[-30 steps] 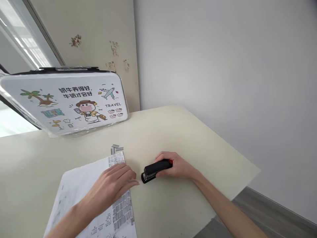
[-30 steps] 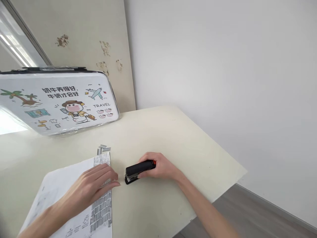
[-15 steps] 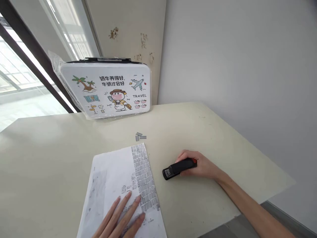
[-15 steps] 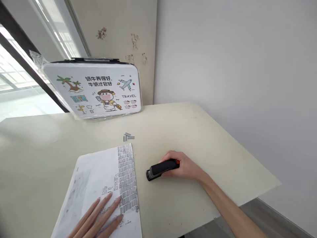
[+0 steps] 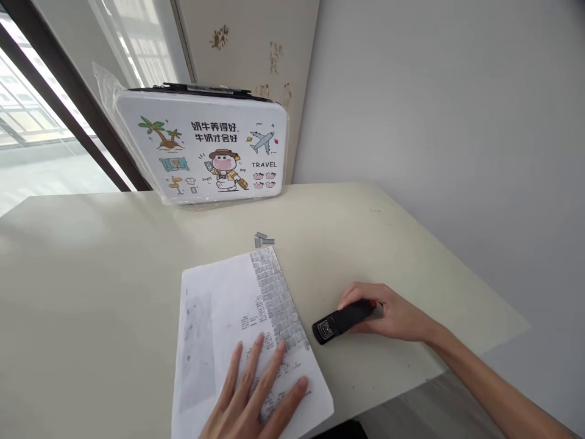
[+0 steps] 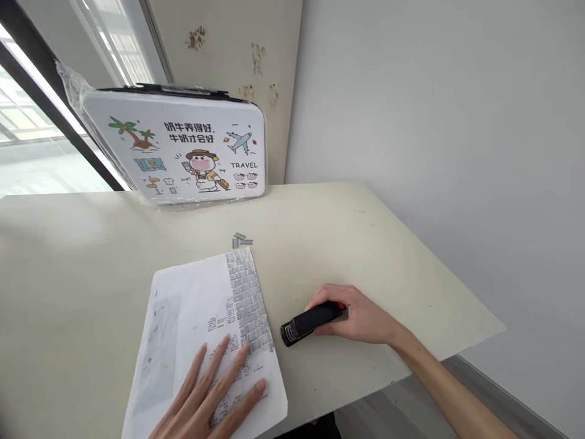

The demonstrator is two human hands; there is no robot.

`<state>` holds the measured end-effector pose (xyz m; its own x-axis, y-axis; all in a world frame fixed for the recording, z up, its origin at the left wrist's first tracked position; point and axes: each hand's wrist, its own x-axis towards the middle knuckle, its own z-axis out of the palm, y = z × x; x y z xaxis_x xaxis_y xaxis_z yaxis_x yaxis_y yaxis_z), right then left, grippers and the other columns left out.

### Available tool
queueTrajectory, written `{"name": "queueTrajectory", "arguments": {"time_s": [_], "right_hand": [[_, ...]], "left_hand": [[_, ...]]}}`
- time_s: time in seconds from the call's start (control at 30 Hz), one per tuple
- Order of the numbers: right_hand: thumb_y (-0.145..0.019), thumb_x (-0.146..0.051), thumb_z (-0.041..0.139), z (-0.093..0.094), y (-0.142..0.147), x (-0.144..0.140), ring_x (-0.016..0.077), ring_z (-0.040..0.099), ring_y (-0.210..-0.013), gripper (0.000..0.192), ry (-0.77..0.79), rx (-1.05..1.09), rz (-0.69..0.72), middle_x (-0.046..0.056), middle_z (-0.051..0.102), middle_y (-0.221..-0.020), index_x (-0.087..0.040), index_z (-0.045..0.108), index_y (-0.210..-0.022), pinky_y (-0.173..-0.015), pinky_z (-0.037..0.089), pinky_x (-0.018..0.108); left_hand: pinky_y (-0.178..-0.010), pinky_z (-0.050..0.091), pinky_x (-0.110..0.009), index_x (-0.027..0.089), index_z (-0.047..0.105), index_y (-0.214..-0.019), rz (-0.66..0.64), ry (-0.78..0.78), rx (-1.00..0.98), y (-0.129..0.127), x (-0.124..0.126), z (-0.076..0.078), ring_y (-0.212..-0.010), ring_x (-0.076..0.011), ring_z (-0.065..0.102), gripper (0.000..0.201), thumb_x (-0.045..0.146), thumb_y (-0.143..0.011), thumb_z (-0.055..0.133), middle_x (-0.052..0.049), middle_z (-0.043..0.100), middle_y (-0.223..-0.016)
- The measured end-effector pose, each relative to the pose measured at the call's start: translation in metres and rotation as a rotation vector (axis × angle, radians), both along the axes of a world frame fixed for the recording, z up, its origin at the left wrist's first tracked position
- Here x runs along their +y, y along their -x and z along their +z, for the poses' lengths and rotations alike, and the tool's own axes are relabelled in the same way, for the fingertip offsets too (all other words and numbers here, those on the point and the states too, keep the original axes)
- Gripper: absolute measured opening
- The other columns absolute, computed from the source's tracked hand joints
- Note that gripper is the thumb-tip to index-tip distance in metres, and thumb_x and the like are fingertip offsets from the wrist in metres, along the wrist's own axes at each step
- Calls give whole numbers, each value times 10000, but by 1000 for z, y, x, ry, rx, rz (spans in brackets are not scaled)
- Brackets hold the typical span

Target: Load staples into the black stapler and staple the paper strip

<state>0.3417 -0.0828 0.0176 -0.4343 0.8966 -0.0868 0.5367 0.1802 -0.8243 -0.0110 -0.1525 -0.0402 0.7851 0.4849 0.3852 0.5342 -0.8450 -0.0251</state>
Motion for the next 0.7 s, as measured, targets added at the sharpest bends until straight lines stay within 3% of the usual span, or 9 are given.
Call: {"name": "queueTrajectory", "arguments": {"time_s": [0.2, 0.33, 0.53, 0.7], "right_hand": [[-888, -442, 789, 7, 12, -23, 220, 663, -904, 219, 12, -132, -25, 13, 745, -1049, -306, 740, -1053, -745, 479, 332], [-912, -540, 739, 13, 20, -33, 258, 673, -1029, 329, 48, -183, -21, 25, 734, -1171, -340, 716, -1172, -835, 514, 362], [-1059, -582, 452, 18, 51, -34, 318, 588, -1315, 427, -54, -209, -169, 56, 637, -1441, -360, 641, -1371, -1017, 540, 464], [-1095, -515, 409, 18, 80, -27, 312, 437, -1480, 447, -174, -277, -29, 15, 523, -1584, -378, 552, -1495, -1209, 387, 554]], "left_hand": [[-1128, 403, -707, 304, 337, -1651, -32, 18, 15, -3, 0, 1, -1540, -483, 278, 748, 250, -959, 615, -131, 366, -1675], [-1155, 368, -705, 295, 321, -1656, -73, 58, 23, 0, -1, 0, -1547, -469, 268, 854, 90, -875, 601, -128, 335, -1690], [-1181, 283, -746, 275, 356, -1640, -117, 131, -3, -1, -1, -6, -1557, -479, 229, 805, 199, -893, 645, -126, 289, -1710], [-1168, 277, -764, 260, 354, -1641, -121, 128, -23, -5, -2, -9, -1560, -494, 202, 774, 265, -923, 646, -151, 308, -1698]]}}
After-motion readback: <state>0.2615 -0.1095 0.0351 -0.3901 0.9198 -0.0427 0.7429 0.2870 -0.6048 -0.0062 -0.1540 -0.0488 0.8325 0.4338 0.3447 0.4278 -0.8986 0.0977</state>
